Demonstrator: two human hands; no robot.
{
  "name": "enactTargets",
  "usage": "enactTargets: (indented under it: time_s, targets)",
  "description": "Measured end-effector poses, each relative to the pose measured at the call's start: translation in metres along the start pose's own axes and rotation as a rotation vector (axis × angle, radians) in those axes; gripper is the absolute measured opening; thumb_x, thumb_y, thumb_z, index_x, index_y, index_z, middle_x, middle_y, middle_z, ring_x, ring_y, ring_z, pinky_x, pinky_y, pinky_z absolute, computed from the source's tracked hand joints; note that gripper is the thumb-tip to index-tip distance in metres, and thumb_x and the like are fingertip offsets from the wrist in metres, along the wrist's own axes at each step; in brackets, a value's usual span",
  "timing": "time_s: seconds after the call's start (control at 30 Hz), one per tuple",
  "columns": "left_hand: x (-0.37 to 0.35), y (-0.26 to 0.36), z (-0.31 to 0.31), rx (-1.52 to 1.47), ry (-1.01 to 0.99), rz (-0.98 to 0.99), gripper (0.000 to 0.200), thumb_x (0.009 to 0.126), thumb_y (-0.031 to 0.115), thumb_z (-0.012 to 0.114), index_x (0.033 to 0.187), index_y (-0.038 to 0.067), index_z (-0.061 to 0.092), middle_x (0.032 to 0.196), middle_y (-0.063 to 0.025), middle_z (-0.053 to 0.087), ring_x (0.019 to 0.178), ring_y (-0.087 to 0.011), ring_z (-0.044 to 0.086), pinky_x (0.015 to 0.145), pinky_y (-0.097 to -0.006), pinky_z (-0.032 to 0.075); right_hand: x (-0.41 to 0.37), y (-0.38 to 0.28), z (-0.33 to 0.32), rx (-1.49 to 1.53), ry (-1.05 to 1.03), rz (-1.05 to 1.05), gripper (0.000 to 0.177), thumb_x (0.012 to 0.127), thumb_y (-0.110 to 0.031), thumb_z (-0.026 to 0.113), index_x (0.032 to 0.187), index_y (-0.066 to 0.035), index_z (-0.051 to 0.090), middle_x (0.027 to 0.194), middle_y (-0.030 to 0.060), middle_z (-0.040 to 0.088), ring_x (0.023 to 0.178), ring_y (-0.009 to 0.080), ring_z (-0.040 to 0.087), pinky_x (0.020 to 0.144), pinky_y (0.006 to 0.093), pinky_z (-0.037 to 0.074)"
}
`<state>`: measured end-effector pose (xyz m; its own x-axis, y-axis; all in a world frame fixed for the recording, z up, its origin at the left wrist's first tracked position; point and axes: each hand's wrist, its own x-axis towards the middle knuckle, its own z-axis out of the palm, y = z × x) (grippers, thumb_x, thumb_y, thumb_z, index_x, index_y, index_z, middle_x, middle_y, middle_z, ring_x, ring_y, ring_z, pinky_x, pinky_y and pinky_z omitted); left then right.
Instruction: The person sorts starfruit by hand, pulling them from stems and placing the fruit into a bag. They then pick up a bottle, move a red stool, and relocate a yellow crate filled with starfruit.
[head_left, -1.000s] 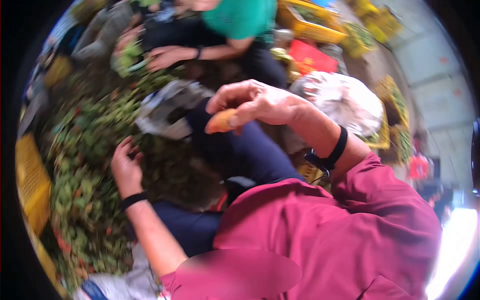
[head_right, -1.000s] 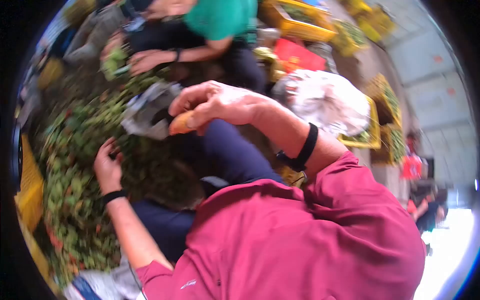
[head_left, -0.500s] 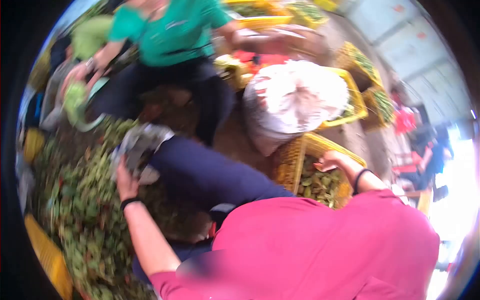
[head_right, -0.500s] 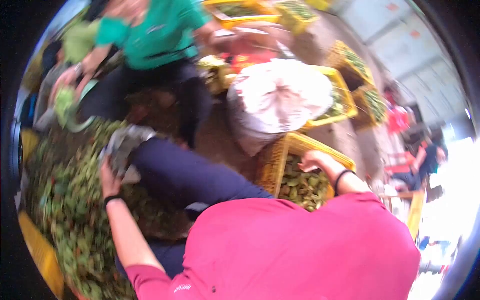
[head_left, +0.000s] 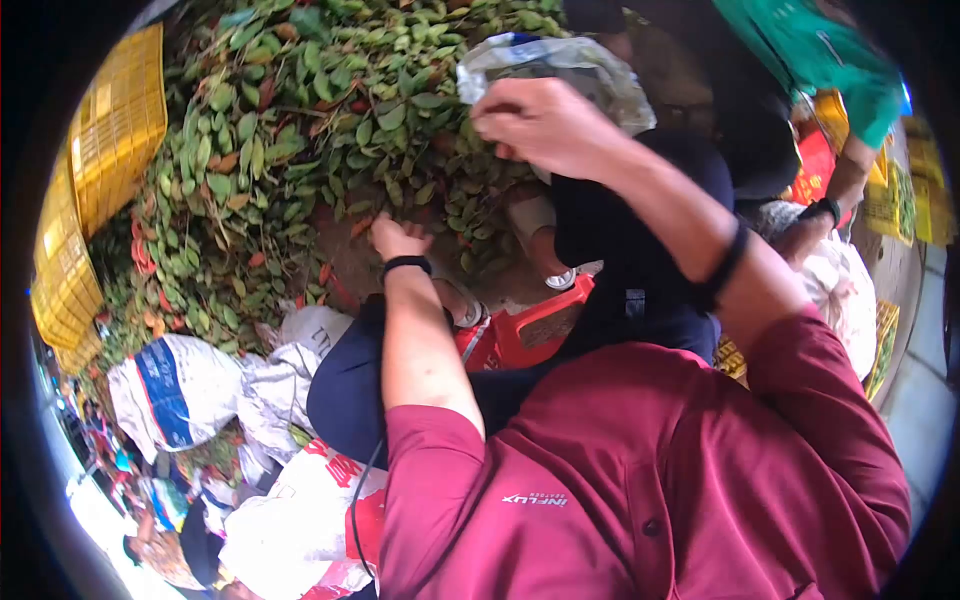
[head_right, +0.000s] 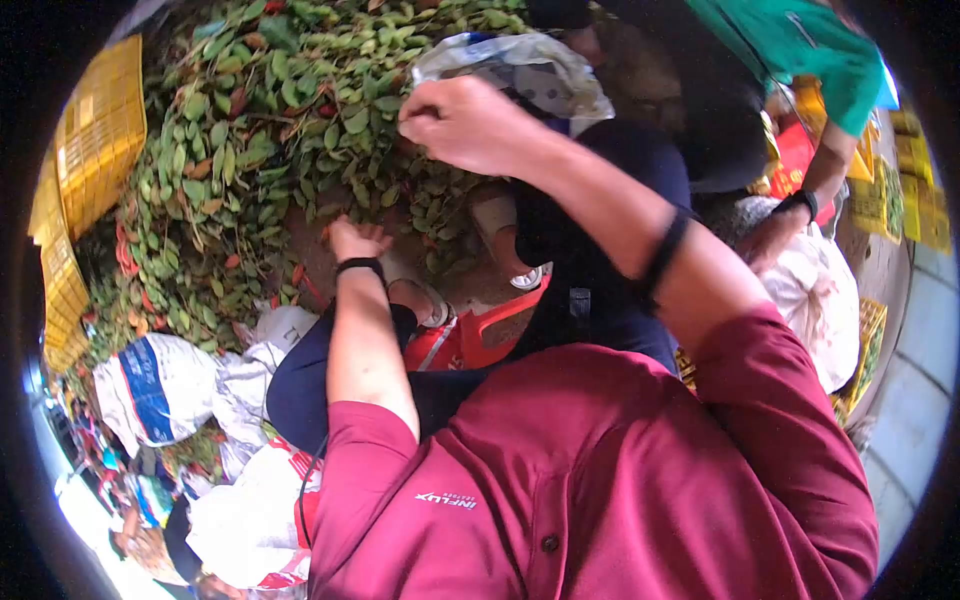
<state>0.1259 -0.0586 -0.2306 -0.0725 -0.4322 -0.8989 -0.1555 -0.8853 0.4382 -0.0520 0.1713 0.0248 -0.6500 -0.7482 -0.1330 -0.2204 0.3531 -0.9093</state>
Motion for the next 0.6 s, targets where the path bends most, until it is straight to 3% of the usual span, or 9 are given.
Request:
enactTargets:
  time_s: [0.07, 0.1, 0.17, 0.23, 0.27, 0.33, 0.4, 0.47, 0.6]
  targets:
    - [-0.005, -0.043, -0.02, -0.107, -0.077, -0.075, 0.058, 0.092, 0.051, 0.048, 0.137, 0.015, 0.047, 0.129, -0.0149, 0.055, 0.118, -0.0359, 0.051, 0.103, -0.0595, 0.036, 0.054, 0.061, 0.065, -0.159, 0.022, -0.05, 0.025, 0.09, -0.023, 0.063, 0.095, -0.001, 0.071, 0.067, 0.0076, 0.066, 0.065, 0.015, 0.064, 0.06, 0.0315, 0.05]
    - [-0.016, -0.061, -0.026, -0.154, -0.073, -0.11, 0.059, 0.092, 0.052, 0.048, 0.137, 0.014, 0.047, 0.131, -0.0143, 0.054, 0.121, -0.0357, 0.05, 0.103, -0.0594, 0.037, 0.071, 0.094, 0.094, -0.222, -0.051, 0.112, 0.026, 0.088, -0.024, 0.062, 0.09, 0.0, 0.07, 0.067, 0.0084, 0.066, 0.063, 0.0167, 0.064, 0.057, 0.0334, 0.05]
    - [-0.027, -0.091, -0.037, -0.216, 0.012, -0.271, 0.06, 0.092, 0.052, 0.047, 0.137, 0.013, 0.049, 0.137, -0.0126, 0.052, 0.126, -0.035, 0.048, 0.105, -0.0595, 0.035, 0.069, 0.153, 0.143, 0.217, -0.138, 0.627, 0.02, 0.087, -0.021, 0.065, 0.078, -0.003, 0.066, 0.068, 0.0088, 0.061, 0.058, 0.0203, 0.059, 0.052, 0.0373, 0.049]
    - [-0.017, -0.111, -0.038, -0.235, 0.148, -0.528, 0.059, 0.093, 0.05, 0.045, 0.137, 0.012, 0.051, 0.142, -0.0106, 0.051, 0.13, -0.0338, 0.047, 0.108, -0.06, 0.032, 0.053, 0.187, 0.178, 0.396, -0.09, 1.028, 0.024, 0.086, -0.023, 0.074, 0.092, -0.003, 0.063, 0.08, 0.0091, 0.059, 0.062, 0.0227, 0.058, 0.054, 0.0401, 0.052]
    - [-0.012, -0.12, -0.037, -0.231, 0.209, -0.662, 0.059, 0.093, 0.05, 0.044, 0.137, 0.011, 0.052, 0.144, -0.0096, 0.05, 0.132, -0.0332, 0.046, 0.11, -0.0603, 0.031, 0.042, 0.211, 0.191, 0.476, -0.13, 1.107, 0.039, 0.087, -0.033, 0.075, 0.107, -0.003, 0.061, 0.092, 0.0123, 0.058, 0.071, 0.0268, 0.059, 0.065, 0.0461, 0.055]
    - [0.006, -0.134, -0.036, -0.28, 0.207, -0.761, 0.061, 0.093, 0.052, 0.042, 0.138, 0.012, 0.053, 0.147, -0.0101, 0.049, 0.136, -0.0336, 0.043, 0.111, -0.0649, 0.025, 0.03, 0.25, 0.221, 0.495, -0.098, 1.35, 0.062, 0.086, -0.037, 0.071, 0.138, -0.008, 0.052, 0.142, 0.0159, 0.052, 0.123, 0.0344, 0.052, 0.095, 0.058, 0.045]
    - [0.032, -0.151, -0.036, -0.391, 0.09, -0.697, 0.065, 0.093, 0.058, 0.04, 0.139, 0.014, 0.052, 0.148, -0.0133, 0.047, 0.14, -0.0356, 0.038, 0.109, -0.0734, 0.017, 0.03, 0.242, 0.223, 0.425, -0.138, 1.283, 0.071, 0.086, -0.045, 0.071, 0.139, -0.006, 0.044, 0.137, 0.0146, 0.051, 0.123, 0.0343, 0.049, 0.094, 0.0568, 0.046]
    - [0.096, -0.187, -0.045, -0.494, -0.129, -0.684, 0.062, 0.094, 0.055, 0.04, 0.138, 0.014, 0.053, 0.146, -0.0125, 0.049, 0.137, -0.0358, 0.042, 0.109, -0.0706, 0.022, 0.03, 0.263, 0.239, 0.338, -0.116, 1.291, 0.077, 0.087, -0.045, 0.071, 0.146, -0.011, 0.034, 0.146, 0.0105, 0.045, 0.135, 0.031, 0.04, 0.098, 0.0573, 0.043]
    - [0.09, -0.107, 0.004, -0.536, -0.335, -0.629, 0.053, 0.098, 0.047, 0.039, 0.136, 0.014, 0.056, 0.141, -0.0109, 0.054, 0.131, -0.0356, 0.048, 0.109, -0.0635, 0.031, 0.047, 0.264, 0.243, 0.527, -0.055, 1.219, 0.074, 0.086, -0.041, 0.07, 0.147, -0.015, 0.036, 0.143, 0.0099, 0.048, 0.133, 0.0295, 0.043, 0.1, 0.0575, 0.041]
